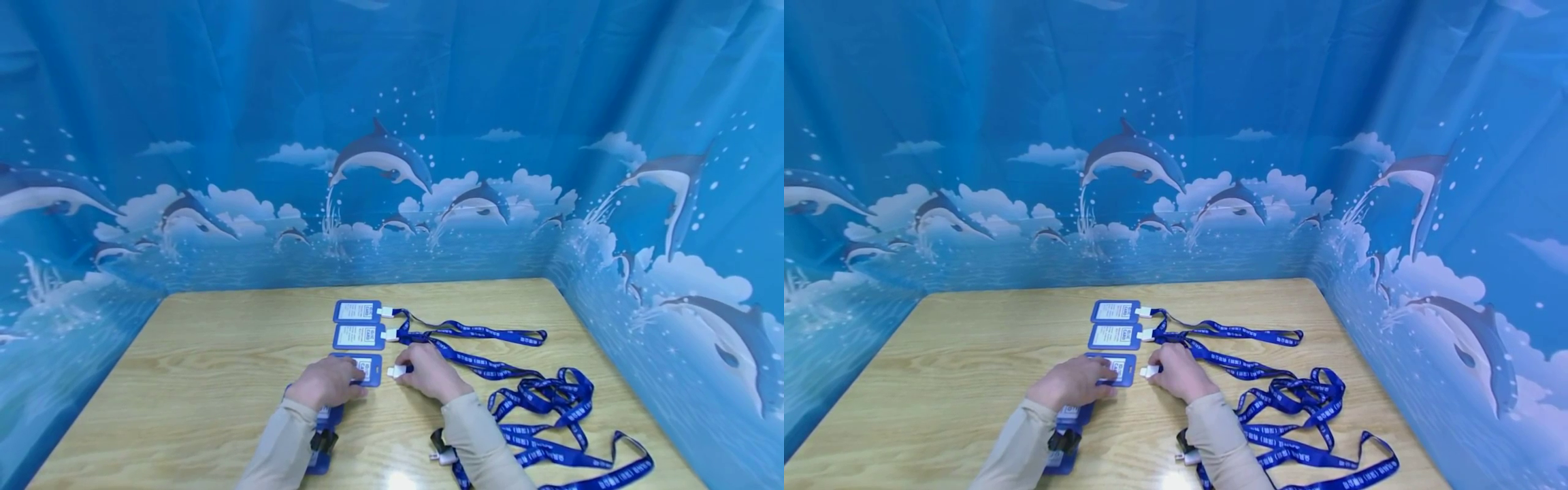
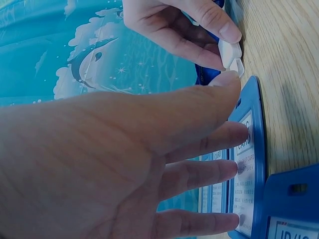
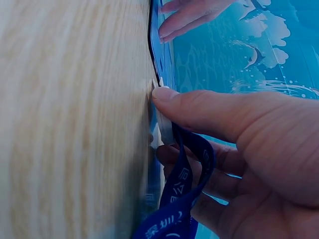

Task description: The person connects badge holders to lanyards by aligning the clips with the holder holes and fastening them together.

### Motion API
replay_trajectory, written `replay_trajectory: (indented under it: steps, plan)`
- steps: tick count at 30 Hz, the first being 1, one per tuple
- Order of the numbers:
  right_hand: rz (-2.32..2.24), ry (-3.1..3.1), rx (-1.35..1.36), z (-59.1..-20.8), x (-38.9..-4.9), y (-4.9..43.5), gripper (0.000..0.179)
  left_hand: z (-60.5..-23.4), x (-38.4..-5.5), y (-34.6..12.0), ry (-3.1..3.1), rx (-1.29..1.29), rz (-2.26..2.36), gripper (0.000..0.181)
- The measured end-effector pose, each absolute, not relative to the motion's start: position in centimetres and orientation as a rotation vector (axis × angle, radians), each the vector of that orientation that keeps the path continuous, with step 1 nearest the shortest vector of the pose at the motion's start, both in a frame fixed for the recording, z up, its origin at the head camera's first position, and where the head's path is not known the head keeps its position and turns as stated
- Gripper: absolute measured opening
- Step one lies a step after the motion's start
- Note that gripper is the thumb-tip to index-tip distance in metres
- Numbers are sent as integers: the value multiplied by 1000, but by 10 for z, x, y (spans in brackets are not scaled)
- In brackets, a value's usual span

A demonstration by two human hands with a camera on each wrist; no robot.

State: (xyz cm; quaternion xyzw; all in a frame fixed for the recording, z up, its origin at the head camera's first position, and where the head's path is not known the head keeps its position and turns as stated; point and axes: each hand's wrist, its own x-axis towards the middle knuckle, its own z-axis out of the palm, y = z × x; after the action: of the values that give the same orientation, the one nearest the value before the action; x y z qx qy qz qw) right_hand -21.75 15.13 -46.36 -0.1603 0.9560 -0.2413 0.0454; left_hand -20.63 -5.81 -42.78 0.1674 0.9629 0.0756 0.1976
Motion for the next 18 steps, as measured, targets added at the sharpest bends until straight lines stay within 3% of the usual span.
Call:
replay_trajectory:
  steps: [18]
  plan:
    - [-744, 2913, -490, -464, -218, 151, 28, -429, -206, -56, 2705, 504, 196, 41]
